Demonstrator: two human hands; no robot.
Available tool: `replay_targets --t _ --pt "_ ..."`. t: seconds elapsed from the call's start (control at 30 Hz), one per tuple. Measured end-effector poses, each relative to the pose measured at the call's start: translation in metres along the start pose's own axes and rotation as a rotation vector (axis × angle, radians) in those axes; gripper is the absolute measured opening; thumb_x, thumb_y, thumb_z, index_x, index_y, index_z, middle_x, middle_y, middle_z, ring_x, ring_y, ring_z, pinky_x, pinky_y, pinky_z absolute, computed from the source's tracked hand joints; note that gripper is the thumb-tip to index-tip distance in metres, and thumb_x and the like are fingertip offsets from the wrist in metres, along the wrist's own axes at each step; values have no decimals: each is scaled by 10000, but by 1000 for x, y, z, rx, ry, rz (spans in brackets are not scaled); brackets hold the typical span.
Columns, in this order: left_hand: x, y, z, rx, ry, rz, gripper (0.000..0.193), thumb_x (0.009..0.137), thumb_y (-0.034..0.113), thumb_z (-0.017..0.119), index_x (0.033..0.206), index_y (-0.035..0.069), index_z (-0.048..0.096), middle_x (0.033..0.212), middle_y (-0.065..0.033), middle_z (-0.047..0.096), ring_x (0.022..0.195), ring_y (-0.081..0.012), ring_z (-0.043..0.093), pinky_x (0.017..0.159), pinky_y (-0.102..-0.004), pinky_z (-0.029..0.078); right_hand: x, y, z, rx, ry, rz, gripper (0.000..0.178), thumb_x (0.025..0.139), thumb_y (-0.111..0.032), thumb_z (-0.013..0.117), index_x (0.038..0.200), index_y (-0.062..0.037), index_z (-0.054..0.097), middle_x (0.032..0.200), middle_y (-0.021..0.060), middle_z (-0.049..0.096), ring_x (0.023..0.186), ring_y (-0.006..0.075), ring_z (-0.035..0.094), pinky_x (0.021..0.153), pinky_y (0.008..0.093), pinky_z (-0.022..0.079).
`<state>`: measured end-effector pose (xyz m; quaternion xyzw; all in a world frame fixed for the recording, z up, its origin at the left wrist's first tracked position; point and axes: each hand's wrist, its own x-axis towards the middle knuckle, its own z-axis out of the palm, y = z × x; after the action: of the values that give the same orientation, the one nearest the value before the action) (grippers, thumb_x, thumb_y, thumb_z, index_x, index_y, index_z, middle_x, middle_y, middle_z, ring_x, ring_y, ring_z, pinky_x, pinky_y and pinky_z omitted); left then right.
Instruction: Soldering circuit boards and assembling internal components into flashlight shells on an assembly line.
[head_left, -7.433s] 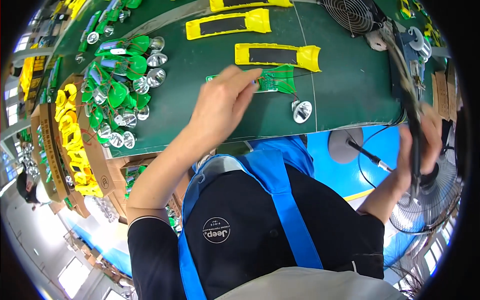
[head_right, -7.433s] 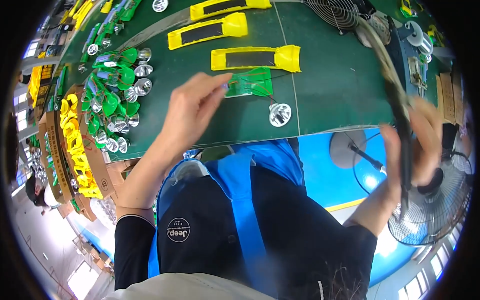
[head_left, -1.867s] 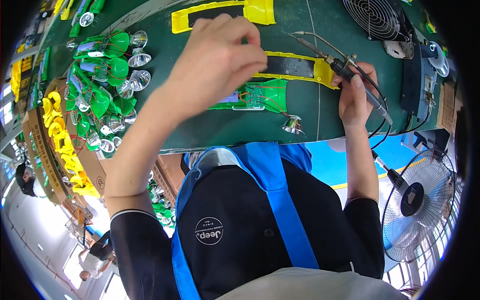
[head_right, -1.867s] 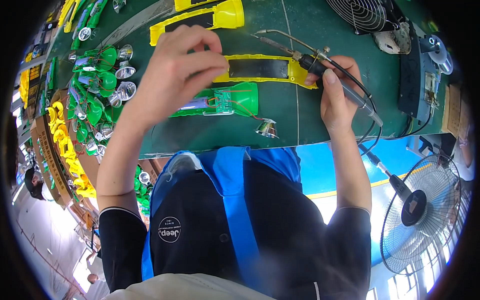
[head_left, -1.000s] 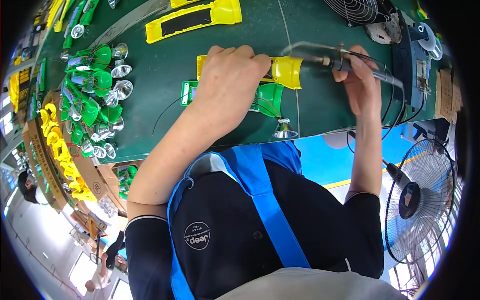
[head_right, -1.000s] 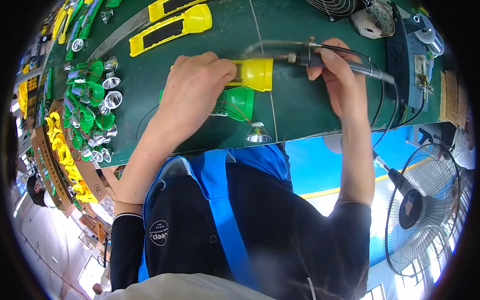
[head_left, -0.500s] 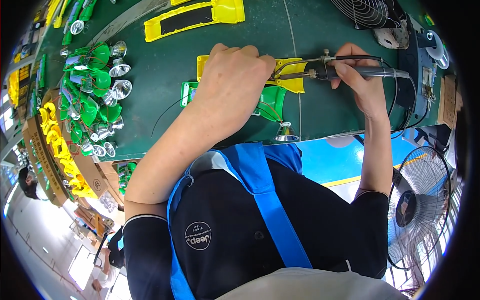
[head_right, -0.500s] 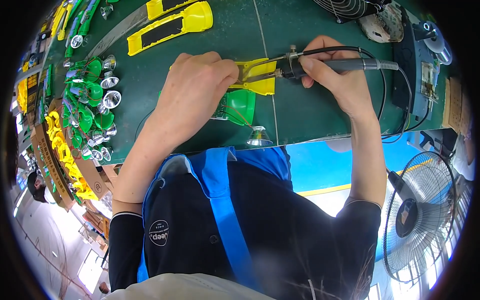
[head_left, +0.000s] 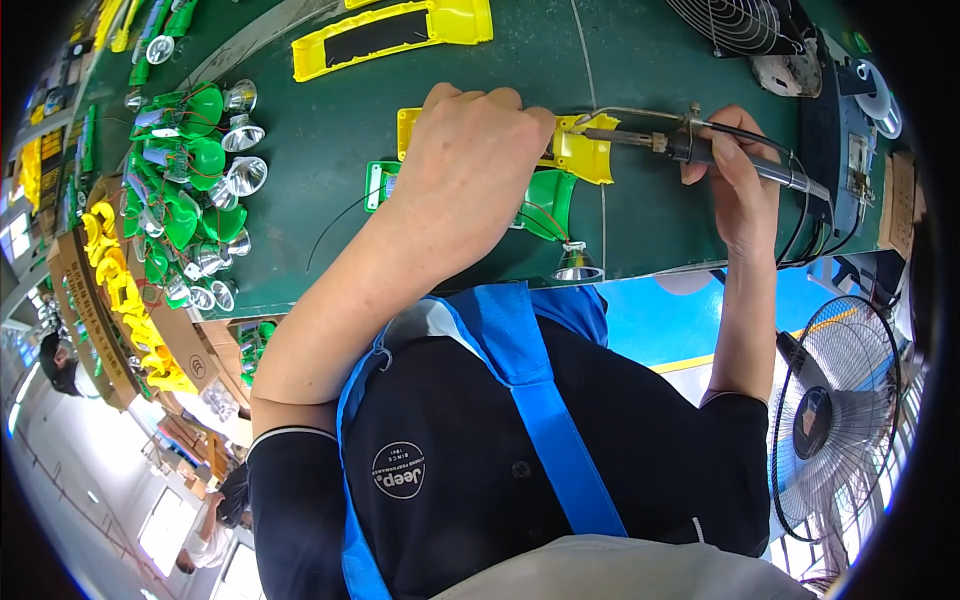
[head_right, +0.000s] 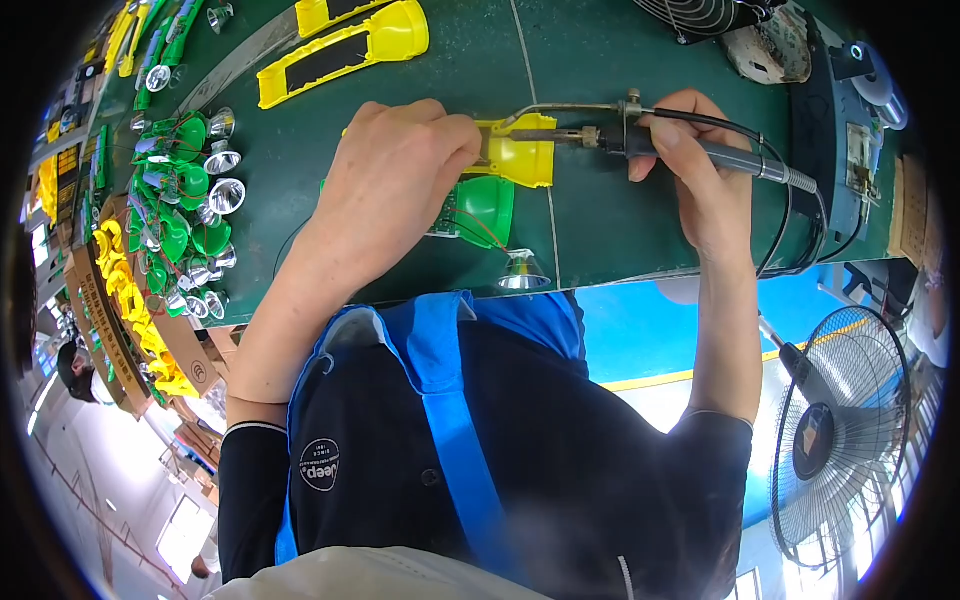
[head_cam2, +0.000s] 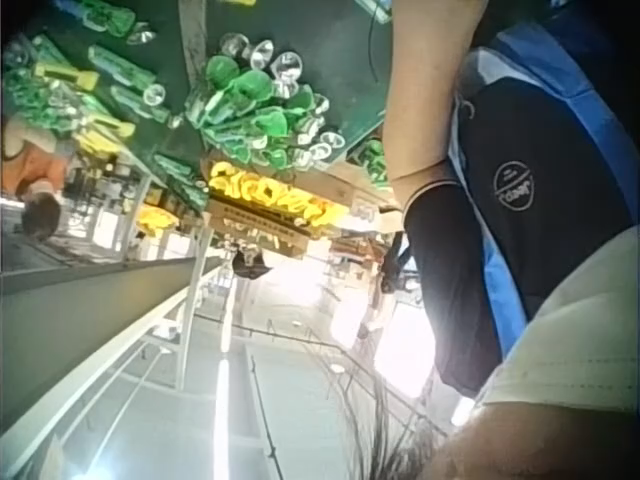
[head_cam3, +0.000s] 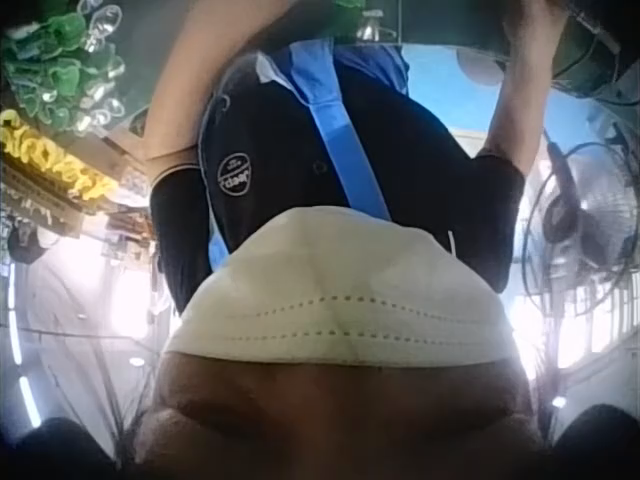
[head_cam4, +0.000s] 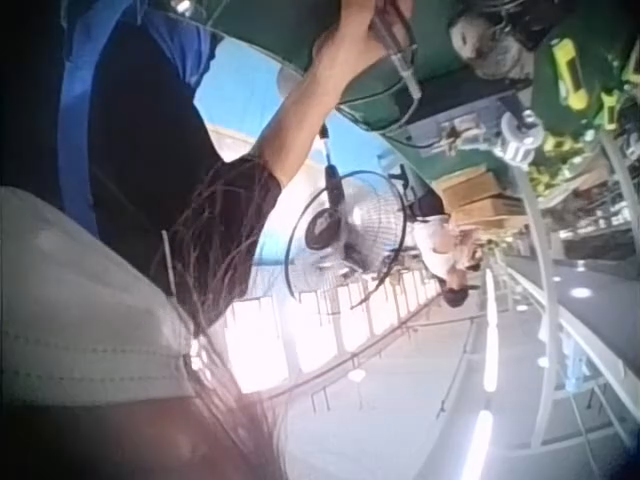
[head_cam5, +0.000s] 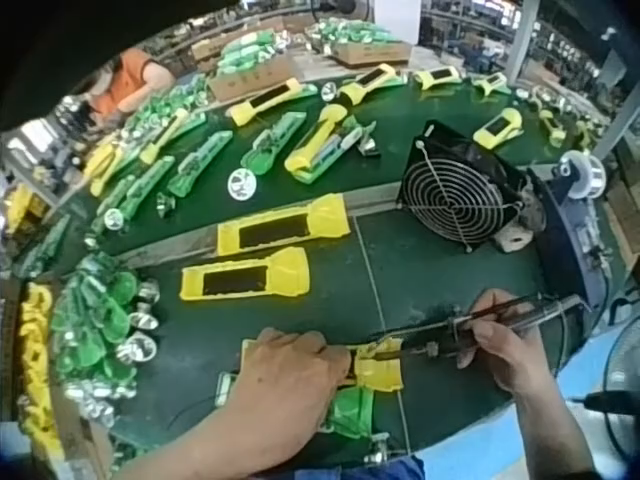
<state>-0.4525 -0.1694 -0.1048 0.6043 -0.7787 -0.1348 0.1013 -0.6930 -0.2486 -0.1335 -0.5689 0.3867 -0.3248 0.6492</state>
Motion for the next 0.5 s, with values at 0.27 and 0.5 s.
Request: replay_targets --t 0.27,0.5 --pt "-1 0 2 14 7 -14 104 812 106 525 749 55 590 715 -92 557 718 -273 557 697 -378 410 -16 8 11 188 126 -122 229 882 -191 485 941 30 493 752 110 512 657 165 486 657 280 419" --pt "-9 0 10 78 112 55 116 682 34 601 793 46 631 714 -101 586 731 -245 603 697 -354 411 -21 16 27 262 208 -160 231 900 -210 455 947 14 478 700 104 497 671 185 458 823 354 388"
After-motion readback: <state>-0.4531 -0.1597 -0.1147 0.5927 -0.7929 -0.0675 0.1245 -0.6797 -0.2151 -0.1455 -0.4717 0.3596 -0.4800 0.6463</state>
